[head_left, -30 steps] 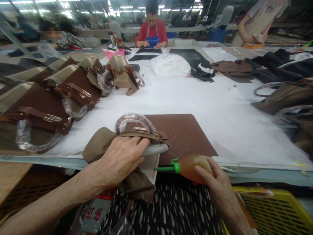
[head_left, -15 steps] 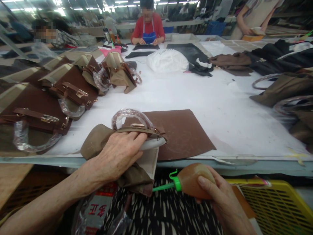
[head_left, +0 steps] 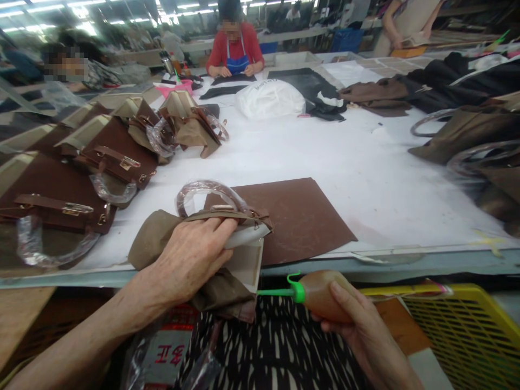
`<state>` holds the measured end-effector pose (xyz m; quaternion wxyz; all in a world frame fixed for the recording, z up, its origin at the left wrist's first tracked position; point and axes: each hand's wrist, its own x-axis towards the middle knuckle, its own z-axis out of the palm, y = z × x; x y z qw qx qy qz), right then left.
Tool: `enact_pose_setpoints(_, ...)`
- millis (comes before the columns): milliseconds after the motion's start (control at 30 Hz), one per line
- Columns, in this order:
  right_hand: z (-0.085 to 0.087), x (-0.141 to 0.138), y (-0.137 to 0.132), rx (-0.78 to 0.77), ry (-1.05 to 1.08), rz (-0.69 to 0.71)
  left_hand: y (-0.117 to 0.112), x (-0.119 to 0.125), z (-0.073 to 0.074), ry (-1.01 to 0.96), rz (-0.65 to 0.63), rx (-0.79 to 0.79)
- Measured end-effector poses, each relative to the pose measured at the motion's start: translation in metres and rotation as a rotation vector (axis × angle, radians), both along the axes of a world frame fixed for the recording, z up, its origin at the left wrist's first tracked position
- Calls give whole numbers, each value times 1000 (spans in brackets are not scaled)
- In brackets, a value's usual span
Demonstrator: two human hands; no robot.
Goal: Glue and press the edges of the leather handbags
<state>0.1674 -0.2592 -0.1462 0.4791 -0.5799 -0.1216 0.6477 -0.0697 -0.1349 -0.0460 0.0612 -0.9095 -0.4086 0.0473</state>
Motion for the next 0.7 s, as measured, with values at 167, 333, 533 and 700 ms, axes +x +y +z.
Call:
enact_pose_setpoints(167, -2, -3, -5, -22, 33, 11, 1, -1, -1, -2, -10, 18)
enact_pose_setpoints(333, -4, -5, -7, -82, 39, 13, 2, 0, 0, 12, -19, 28)
enact_pose_setpoints(533, 0, -8, -8, -101, 89, 27, 2, -2, 2, 23, -12, 22)
enact_pose_setpoints(700, 7, -13, -10, -111, 103, 12, 3, -2, 2, 10, -6, -1)
